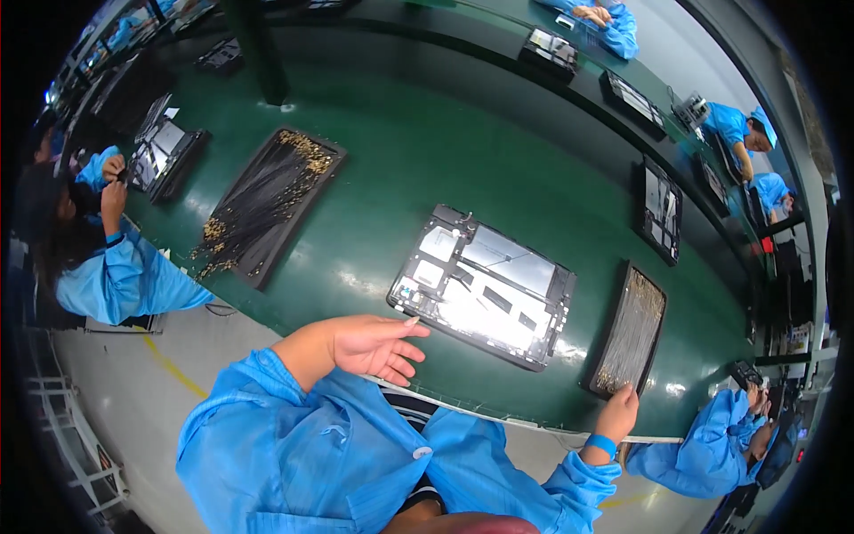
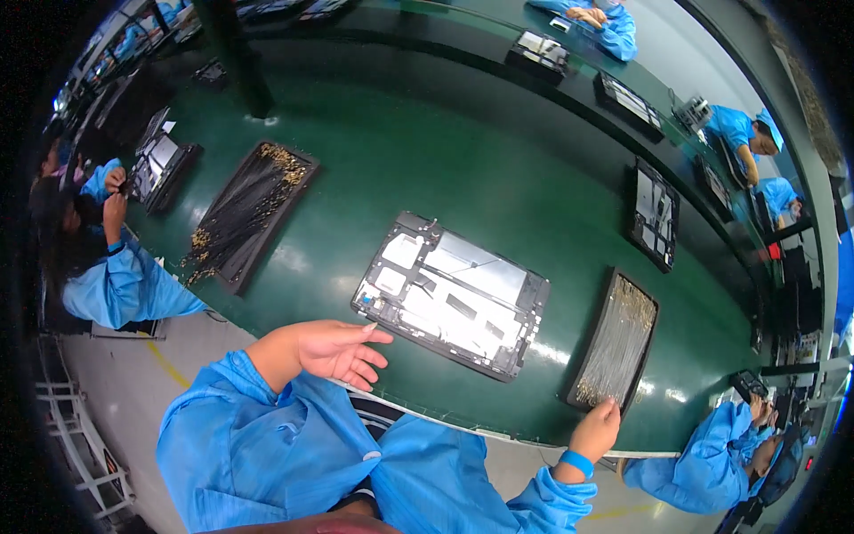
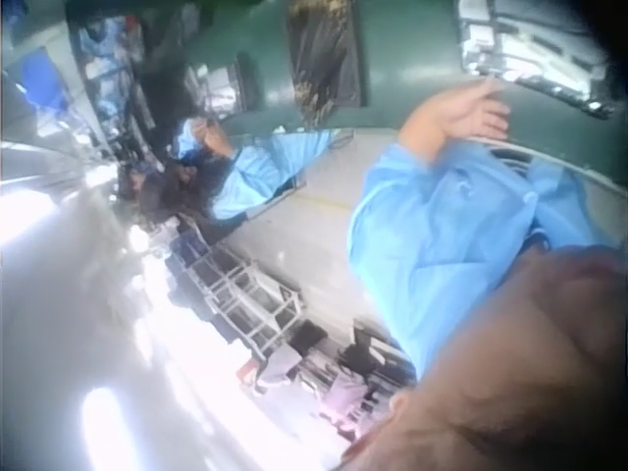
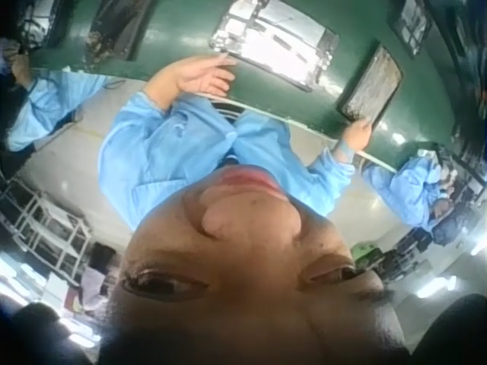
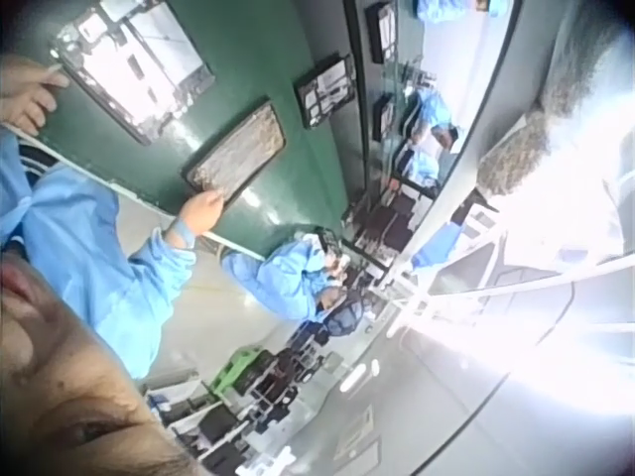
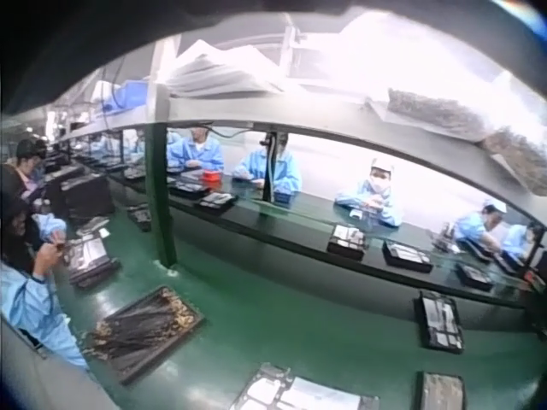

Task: The person assembles internal components for tablets by placing a battery, circuit board, and internal cables into a tablet housing, then connecting them with connectors. A plastic spudger is used to manipulate the components.

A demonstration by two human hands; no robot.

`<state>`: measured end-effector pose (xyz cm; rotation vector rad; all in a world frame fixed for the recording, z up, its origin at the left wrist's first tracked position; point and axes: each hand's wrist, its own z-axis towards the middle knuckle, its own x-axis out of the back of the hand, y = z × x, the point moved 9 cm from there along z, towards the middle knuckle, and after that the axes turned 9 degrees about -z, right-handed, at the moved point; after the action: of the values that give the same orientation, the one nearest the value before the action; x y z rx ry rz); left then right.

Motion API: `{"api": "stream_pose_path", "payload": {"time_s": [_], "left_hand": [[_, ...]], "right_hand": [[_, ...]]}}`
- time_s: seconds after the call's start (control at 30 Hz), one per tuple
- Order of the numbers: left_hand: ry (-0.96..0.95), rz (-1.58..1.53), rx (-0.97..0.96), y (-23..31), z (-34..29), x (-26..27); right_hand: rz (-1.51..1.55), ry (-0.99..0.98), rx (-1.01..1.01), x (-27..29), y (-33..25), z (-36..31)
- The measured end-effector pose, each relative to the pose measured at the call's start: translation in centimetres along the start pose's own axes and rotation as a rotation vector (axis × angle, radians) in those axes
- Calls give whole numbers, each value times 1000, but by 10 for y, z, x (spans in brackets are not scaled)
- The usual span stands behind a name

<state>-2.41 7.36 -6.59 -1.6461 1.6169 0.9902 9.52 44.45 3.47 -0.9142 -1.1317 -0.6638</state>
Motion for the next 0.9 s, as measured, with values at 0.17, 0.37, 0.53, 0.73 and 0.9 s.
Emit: {"api": "stream_pose_path", "payload": {"time_s": [0.17,0.37,0.53,0.73,0.9], "left_hand": [[54,78,-24,-3,1,-1],[155,202,-117,-6,-6,0],[209,1153,-780,26,-36,-69],[226,1397,-1127,32,-56,-79],[298,1492,-1030,23,-53,-73]], "right_hand": [[240,80,-105,17,-4,-4],[676,288,-49,49,-77,-37],[844,-701,305,-28,-185,-106],[807,-1521,245,-87,-211,-204],[796,-1565,255,-98,-198,-210]]}}
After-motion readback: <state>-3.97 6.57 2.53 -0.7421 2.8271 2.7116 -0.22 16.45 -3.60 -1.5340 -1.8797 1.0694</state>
